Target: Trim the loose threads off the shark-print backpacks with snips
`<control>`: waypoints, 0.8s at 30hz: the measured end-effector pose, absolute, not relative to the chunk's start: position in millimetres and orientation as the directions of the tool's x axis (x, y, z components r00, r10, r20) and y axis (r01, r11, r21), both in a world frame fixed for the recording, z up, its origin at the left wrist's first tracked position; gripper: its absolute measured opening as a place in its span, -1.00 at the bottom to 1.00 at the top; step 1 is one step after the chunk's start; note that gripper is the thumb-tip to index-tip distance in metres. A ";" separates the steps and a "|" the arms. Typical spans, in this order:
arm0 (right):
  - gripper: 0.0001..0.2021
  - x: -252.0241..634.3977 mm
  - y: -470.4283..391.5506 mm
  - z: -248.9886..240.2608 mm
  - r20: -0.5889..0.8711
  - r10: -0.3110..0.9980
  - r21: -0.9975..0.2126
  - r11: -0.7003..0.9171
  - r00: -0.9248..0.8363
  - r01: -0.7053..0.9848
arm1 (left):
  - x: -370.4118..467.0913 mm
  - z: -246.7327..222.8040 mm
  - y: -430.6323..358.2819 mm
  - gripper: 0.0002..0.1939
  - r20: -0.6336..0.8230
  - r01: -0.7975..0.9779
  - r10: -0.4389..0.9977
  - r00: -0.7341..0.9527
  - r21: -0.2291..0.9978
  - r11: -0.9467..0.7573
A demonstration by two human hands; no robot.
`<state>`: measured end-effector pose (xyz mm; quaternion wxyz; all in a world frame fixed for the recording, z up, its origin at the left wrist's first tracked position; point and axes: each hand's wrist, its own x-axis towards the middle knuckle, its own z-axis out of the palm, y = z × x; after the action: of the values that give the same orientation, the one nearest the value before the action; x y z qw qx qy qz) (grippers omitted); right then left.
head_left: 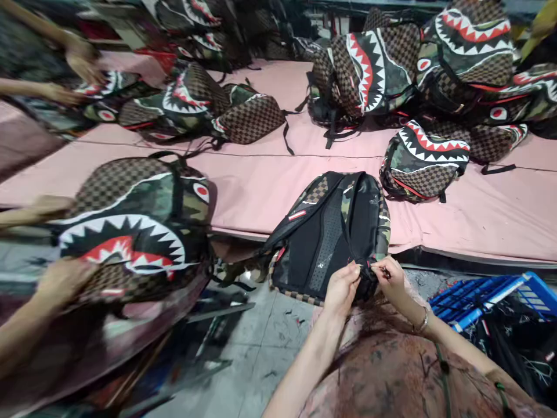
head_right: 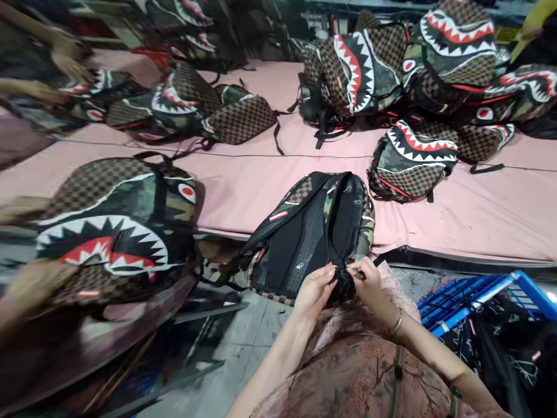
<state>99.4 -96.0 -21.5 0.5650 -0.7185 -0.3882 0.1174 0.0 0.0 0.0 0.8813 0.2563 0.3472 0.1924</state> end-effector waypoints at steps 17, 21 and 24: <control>-0.86 116.1 -92.9 -8.8 0.170 0.864 -0.873 -0.092 0.474 0.479 | -1.0 -5.7 -1.5 -0.87 -0.268 0.096 0.841 0.471 0.963 0.253; -0.82 103.4 -89.2 -20.3 0.279 0.776 -0.799 -0.140 0.566 0.585 | -7.7 -3.2 3.3 -0.88 0.019 0.378 0.845 0.534 0.889 -0.259; -0.81 98.7 -88.7 -24.4 0.298 0.757 -0.800 -0.134 0.582 0.584 | -9.7 6.1 6.9 -0.84 -0.013 0.506 0.777 0.629 0.766 -0.397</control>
<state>98.7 -88.7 -24.4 0.4816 -0.7475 -0.4485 0.0896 -9.7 6.9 6.1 0.3837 0.8169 0.3928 0.1764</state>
